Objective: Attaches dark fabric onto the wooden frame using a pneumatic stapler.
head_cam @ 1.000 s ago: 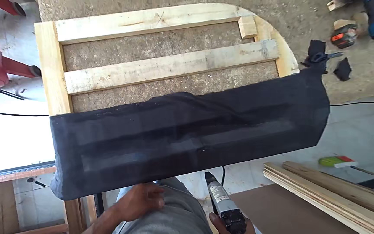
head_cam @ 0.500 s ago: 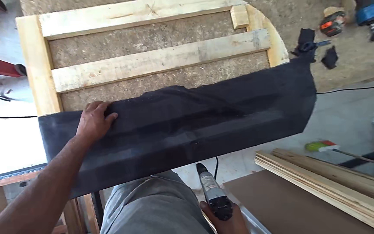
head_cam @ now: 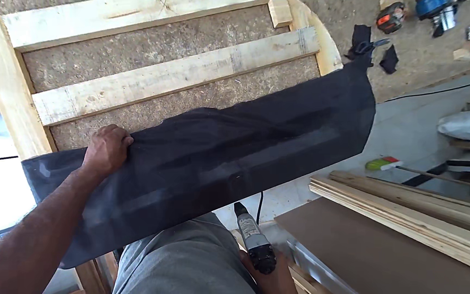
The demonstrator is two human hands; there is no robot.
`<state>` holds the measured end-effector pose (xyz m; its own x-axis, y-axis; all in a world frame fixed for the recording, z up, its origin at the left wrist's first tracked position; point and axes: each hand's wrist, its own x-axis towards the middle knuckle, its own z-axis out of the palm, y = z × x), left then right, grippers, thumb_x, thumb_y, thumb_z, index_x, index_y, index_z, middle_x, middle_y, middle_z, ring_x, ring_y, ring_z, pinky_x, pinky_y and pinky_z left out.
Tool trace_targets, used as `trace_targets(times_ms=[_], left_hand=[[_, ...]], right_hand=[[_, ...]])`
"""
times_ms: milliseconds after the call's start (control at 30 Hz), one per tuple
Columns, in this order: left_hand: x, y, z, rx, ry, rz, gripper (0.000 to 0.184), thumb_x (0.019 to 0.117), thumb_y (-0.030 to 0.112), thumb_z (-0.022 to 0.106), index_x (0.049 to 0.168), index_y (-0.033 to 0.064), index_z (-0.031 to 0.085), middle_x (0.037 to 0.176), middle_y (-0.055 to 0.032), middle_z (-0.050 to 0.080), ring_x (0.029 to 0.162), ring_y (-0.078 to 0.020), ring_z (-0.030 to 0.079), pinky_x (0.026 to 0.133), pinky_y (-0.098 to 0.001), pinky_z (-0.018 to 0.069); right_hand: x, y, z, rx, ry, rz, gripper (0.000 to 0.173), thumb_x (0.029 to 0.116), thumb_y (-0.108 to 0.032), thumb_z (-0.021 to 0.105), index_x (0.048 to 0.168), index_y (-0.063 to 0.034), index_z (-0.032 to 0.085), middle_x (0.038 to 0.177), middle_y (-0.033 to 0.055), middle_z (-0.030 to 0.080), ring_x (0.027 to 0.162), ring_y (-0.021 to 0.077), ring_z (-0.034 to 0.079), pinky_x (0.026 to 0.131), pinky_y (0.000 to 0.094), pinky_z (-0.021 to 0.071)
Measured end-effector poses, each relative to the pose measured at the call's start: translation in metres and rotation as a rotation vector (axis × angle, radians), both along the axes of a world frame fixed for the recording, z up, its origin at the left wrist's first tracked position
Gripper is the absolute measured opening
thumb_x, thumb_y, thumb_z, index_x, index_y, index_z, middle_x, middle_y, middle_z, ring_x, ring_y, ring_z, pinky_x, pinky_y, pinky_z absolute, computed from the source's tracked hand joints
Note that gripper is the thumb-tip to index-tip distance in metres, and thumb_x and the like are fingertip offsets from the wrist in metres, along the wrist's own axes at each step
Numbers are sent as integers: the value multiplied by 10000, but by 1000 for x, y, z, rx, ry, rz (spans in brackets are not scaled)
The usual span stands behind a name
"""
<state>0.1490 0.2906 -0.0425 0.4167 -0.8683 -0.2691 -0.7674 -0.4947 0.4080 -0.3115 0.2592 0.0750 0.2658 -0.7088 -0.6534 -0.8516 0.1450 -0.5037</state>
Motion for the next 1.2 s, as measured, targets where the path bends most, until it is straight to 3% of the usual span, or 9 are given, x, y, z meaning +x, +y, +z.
trace_targets(times_ms=[133,267,367,467,567,667,933,1100,1200], left_hand=[[-2,-3,0,40,-36,-25,243,1075,186,521,1049,-9,663,1142,-227,647,1027,-439,667,854,-662,532],[2,-7,4,75,6,5,281,1096,219,475,1095,-20,622,1198,-245,623,1003,-467,671,824,-688,531],[7,-11,3,72,59,17,409,1080,405,498,1201,25,589,1007,-238,680,913,-465,689,771,-709,519],[5,-23,0,83,112,-61,520,1037,499,551,1317,65,611,1027,-194,731,967,-426,712,852,-705,523],[1,-45,4,150,185,-73,324,1012,406,648,1177,133,700,955,-128,739,922,-347,717,841,-671,533],[-2,-61,12,248,209,-99,204,1030,331,633,1014,168,755,936,-88,738,926,-301,705,838,-629,531],[2,-65,17,136,187,-67,238,1083,181,513,1098,-11,653,1111,-240,649,1033,-425,656,891,-670,506],[-6,-65,15,130,126,31,334,1118,313,419,1149,20,577,877,-254,653,842,-481,672,724,-716,496],[-4,-61,5,42,134,-78,556,1060,553,421,1255,64,600,920,-199,695,847,-433,699,727,-700,518]], right_hand=[[3,1,-3,10,5,-5,632,817,-405,814,1306,-39,650,982,30,766,897,76,730,866,331,607],[3,1,-7,-13,1,7,602,826,-404,797,1298,-57,659,976,17,766,890,71,728,855,325,607],[3,2,-8,-17,-15,-11,593,827,-412,801,1288,-63,666,977,4,766,888,46,723,855,301,606],[3,1,-10,-11,-15,-11,594,826,-425,796,1283,-68,668,968,-1,766,882,41,722,845,302,608],[5,1,-9,12,-7,-20,600,825,-402,804,1302,-68,659,970,9,766,882,59,725,848,319,606],[5,2,-9,4,-16,-22,591,819,-391,809,1291,-67,662,964,3,767,876,51,726,843,315,610],[0,1,-19,-31,-71,-12,587,848,-405,777,1297,-47,654,997,14,763,912,51,723,862,307,611],[-4,-1,-23,-24,-68,-22,596,845,-423,775,1307,-65,656,997,-4,763,913,40,721,852,306,614],[-5,-3,-24,-23,-100,-31,598,853,-414,778,1320,-64,647,1013,-15,763,927,18,715,865,274,610]])
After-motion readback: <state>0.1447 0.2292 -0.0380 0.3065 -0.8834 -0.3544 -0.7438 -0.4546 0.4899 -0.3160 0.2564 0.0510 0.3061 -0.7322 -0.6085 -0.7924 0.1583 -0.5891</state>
